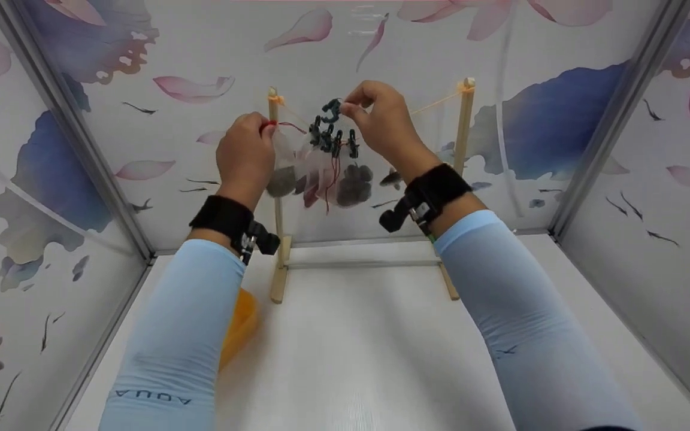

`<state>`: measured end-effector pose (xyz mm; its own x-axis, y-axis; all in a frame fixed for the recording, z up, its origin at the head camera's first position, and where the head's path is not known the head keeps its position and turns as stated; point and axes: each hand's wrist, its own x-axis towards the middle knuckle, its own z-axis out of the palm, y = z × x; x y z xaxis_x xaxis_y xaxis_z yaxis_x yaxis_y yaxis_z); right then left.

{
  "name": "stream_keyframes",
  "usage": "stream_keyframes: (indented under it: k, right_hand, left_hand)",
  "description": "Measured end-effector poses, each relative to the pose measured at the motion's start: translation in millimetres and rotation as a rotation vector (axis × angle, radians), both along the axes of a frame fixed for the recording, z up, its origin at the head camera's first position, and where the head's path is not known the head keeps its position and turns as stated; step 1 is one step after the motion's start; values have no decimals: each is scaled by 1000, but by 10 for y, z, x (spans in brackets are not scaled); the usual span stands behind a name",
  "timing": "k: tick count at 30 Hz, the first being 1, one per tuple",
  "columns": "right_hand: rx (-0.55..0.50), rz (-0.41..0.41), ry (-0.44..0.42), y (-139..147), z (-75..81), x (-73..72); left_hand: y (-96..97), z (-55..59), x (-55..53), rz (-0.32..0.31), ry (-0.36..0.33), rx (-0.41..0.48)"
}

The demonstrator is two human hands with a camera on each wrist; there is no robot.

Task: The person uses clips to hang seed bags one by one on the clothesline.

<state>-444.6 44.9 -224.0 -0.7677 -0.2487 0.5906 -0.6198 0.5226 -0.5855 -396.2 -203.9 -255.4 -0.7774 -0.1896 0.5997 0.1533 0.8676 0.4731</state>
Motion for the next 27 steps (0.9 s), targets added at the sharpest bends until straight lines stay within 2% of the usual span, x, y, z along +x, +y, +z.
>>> stream_keyframes:
  k: [5, 12, 20, 27]
  right_hand:
    - [90, -31, 6, -281, 95, -81]
    - [200, -32, -42, -475, 134, -112]
    - [228, 31, -83, -501, 149, -78]
    - [298, -17, -73, -552, 113, -71]
  left_hand:
    - [126, 70, -126, 1, -22, -55]
    - [189, 67, -179, 0, 5, -70]
    - [154, 26, -148, -25, 45, -35]
    - [164, -49, -124, -81, 102, -23]
